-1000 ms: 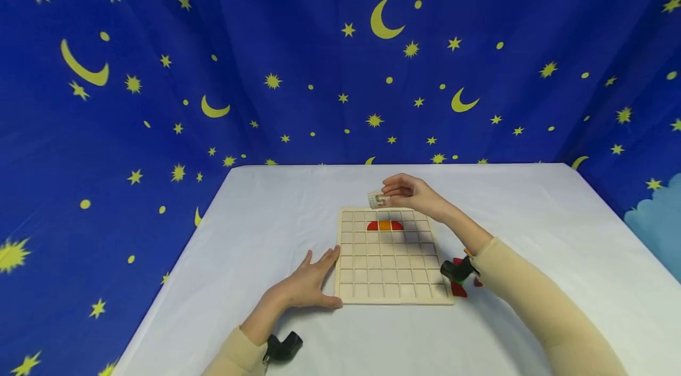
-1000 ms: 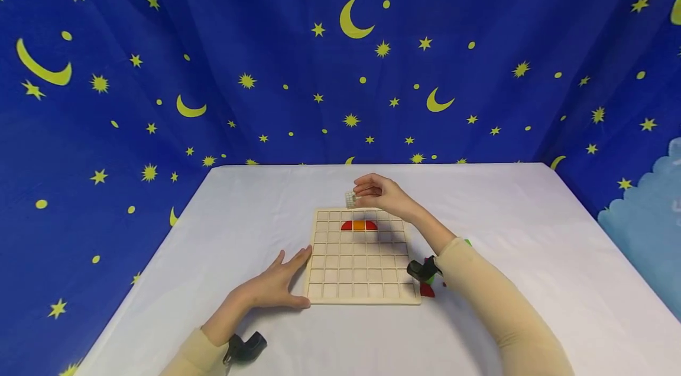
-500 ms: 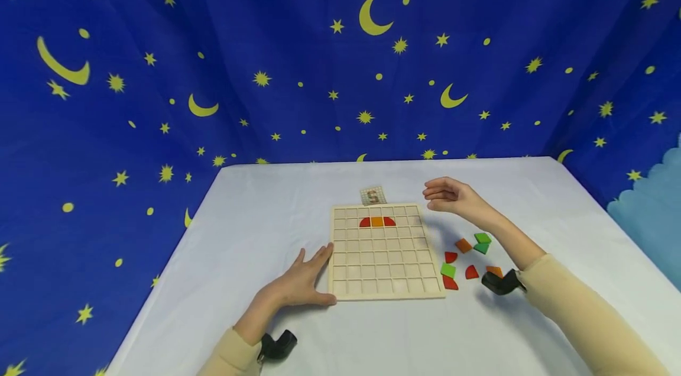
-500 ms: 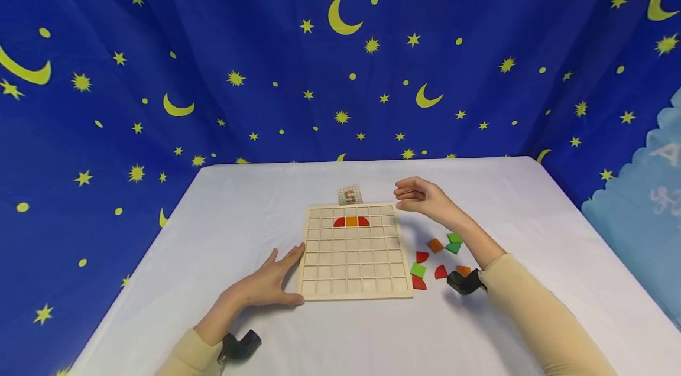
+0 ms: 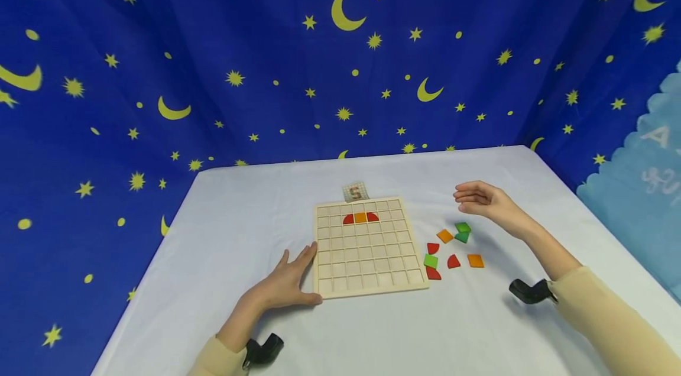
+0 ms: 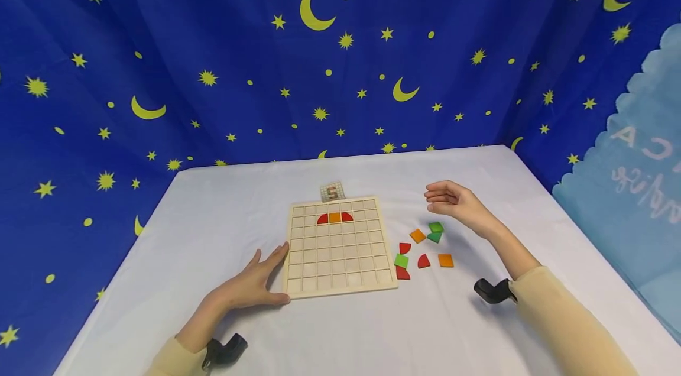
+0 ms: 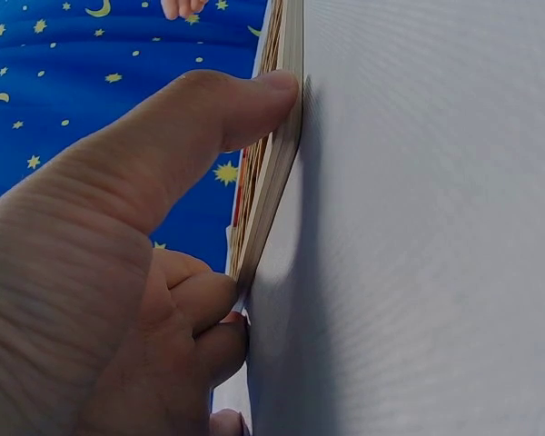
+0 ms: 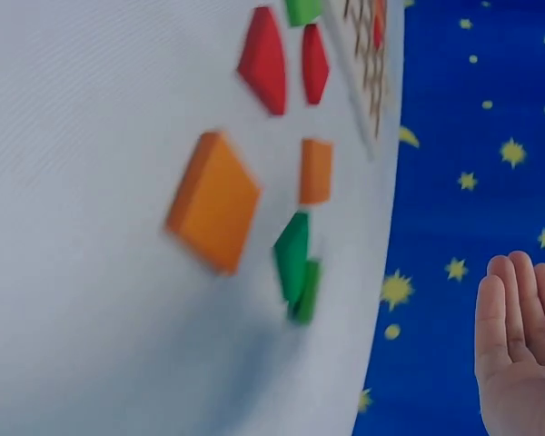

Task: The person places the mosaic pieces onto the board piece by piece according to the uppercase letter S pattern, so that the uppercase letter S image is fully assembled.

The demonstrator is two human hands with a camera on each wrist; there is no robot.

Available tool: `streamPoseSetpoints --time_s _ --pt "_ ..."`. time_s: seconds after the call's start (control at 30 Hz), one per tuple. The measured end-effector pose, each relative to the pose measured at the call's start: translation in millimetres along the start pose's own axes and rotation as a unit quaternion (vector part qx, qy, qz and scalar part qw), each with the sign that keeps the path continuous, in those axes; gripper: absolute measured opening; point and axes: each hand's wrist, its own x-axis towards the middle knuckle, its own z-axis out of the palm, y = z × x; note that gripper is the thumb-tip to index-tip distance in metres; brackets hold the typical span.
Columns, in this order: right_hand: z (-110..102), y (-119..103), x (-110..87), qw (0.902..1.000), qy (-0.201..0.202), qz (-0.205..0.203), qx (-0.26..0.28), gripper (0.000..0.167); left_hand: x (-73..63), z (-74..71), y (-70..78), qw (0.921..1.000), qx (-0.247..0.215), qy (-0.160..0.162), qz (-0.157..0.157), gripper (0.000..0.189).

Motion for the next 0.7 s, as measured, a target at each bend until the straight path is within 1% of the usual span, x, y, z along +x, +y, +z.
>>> streamPoseSetpoints --time_s 0.2,0.47,0.7 --pt "-10 18 -4.8 1.0 -0.004 0.001 -0.003 0.048 -1.6 -0.5 0.7 0.9999 -0.009 0.001 -0.007 0.113" --pt "-13 50 -2.9 0.9983 -0.027 0.03 -0.041 0.048 -2.1 0.2 2.1 1.0 -0.004 0.003 -0.004 0.112" --pt "-11 63 -0.6 0.9962 -0.038 0.043 -0.066 0.047 -2.3 -0.5 2.5 1.0 -0.006 0.005 -0.006 0.112"
